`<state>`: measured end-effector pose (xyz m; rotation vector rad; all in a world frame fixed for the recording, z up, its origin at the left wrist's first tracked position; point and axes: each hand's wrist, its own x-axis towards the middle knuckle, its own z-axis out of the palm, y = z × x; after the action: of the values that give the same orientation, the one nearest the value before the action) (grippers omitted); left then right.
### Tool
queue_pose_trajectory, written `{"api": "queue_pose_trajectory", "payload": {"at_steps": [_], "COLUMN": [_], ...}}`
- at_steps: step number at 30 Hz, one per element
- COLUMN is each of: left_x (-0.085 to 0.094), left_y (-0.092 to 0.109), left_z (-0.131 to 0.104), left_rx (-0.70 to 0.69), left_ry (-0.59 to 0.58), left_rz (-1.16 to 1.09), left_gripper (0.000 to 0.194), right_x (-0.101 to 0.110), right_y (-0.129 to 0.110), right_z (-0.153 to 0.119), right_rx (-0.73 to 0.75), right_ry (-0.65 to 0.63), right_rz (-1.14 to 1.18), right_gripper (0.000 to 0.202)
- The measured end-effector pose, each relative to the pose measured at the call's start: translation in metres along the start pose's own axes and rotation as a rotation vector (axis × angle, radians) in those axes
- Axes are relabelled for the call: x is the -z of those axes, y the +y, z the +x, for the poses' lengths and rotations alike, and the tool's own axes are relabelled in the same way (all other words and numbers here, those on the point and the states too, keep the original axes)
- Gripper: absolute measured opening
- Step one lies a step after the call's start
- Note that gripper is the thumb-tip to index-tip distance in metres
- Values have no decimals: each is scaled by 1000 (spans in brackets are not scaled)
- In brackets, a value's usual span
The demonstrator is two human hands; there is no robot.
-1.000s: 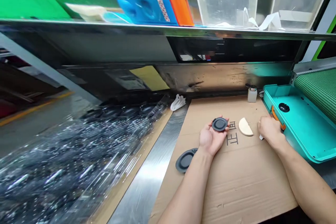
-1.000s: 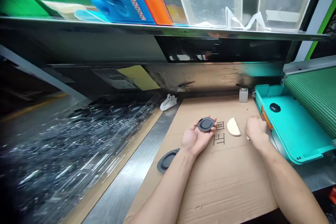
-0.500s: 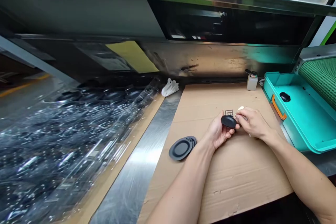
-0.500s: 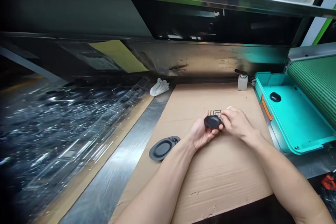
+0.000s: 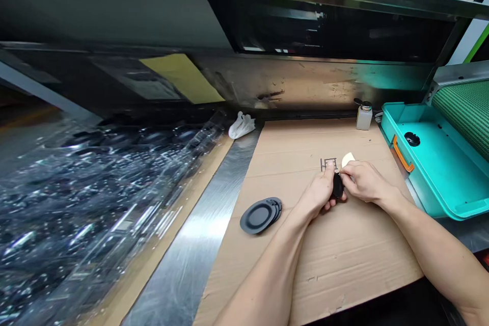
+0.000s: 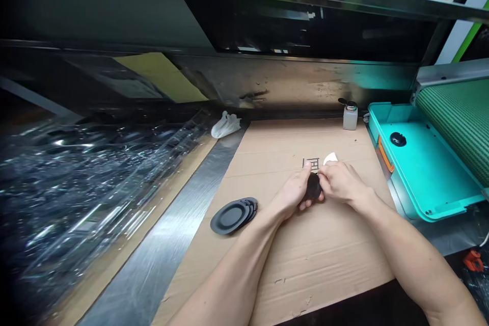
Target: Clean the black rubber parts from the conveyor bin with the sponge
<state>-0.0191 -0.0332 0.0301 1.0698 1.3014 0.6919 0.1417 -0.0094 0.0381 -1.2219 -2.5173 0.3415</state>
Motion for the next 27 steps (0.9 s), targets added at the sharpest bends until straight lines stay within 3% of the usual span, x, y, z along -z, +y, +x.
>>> {"api": "queue_pose_trajectory", "payload": {"at_steps": [6,13,19,27], "left_x": [0,-4,-3,-4], "left_y": [-1,-2,-4,-7], "left_z": [1,-1,3,6], "left_rx": [-28,-10,-49,-72], "left_ry": [-14,12,-7,-19], "left_rz": [7,44,-6,-59], "left_gripper": [82,83,78,76], "right_x": [-4,3,-1,1], "right_y": [-2,-5,0,-2], "right_z": [1,1,1,2], "right_rx": [33,-57,4,-30], "right_ry": [49,-40,45,29], "right_rz": [-65,-78,-24,-37], "right_gripper": [18,18,17,18]}}
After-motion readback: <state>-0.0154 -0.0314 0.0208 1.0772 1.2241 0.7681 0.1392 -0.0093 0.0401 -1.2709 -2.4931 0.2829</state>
